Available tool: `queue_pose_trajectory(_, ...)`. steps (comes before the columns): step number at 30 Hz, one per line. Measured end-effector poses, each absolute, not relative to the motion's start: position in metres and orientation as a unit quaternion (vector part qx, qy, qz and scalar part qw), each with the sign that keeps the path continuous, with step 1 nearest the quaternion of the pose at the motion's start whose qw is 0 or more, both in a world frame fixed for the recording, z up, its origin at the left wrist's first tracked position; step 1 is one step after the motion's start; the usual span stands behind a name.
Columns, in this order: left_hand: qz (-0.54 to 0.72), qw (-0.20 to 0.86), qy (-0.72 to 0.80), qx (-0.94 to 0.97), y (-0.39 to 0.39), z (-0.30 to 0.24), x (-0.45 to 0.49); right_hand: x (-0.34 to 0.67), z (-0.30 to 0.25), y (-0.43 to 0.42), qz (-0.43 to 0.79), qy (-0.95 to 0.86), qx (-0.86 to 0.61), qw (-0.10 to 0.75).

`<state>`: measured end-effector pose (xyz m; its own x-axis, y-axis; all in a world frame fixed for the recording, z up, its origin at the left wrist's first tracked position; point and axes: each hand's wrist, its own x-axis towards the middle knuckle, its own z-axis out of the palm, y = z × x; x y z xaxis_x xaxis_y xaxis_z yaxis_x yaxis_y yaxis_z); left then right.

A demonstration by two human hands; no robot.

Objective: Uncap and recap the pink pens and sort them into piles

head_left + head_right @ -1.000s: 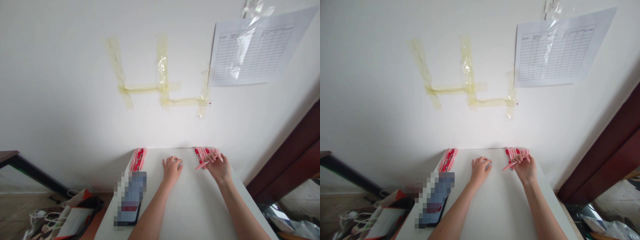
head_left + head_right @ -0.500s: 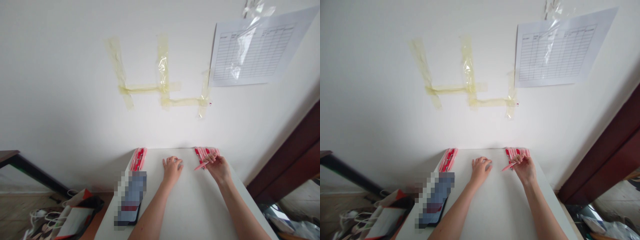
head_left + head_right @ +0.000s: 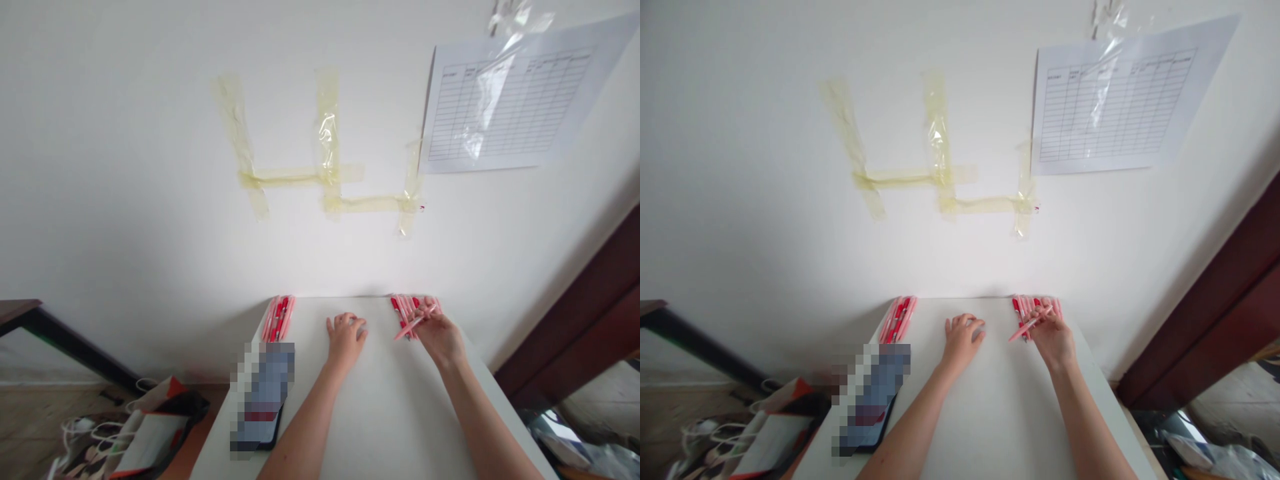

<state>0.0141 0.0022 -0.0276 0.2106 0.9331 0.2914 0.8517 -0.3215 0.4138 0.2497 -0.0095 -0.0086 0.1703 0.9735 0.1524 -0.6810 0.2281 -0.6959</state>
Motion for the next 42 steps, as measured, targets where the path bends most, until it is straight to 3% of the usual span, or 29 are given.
queue_pose_trajectory(8, 0.252, 0.082, 0.576, 0.773, 0.001, -0.027, 0.014, 0.266, -0.009, -0.002, 0.544, -0.227, -0.316, 0.743)
queue_pose_trajectory(14, 0.249, 0.077, 0.575, 0.776, 0.0, -0.027, 0.015, 0.282, 0.008, 0.004, 0.336, -0.332, -0.449, 0.759)
queue_pose_trajectory(20, 0.238, 0.078, 0.58, 0.775, 0.001, -0.025, 0.015, 0.294, 0.009, 0.025, 0.114, -0.525, -0.664, 0.52)
queue_pose_trajectory(30, 0.23, 0.077, 0.583, 0.775, 0.001, -0.027, 0.015, 0.3, -0.006, 0.044, -0.051, -0.668, -0.707, 0.226)
queue_pose_trajectory(35, 0.228, 0.081, 0.584, 0.775, 0.001, -0.026, 0.015, 0.3, -0.016, 0.045, -0.111, -0.665, -0.722, 0.154)
queue_pose_trajectory(42, 0.225, 0.085, 0.586, 0.774, 0.0, -0.023, 0.015, 0.299, -0.02, 0.043, -0.147, -0.655, -0.726, 0.153)
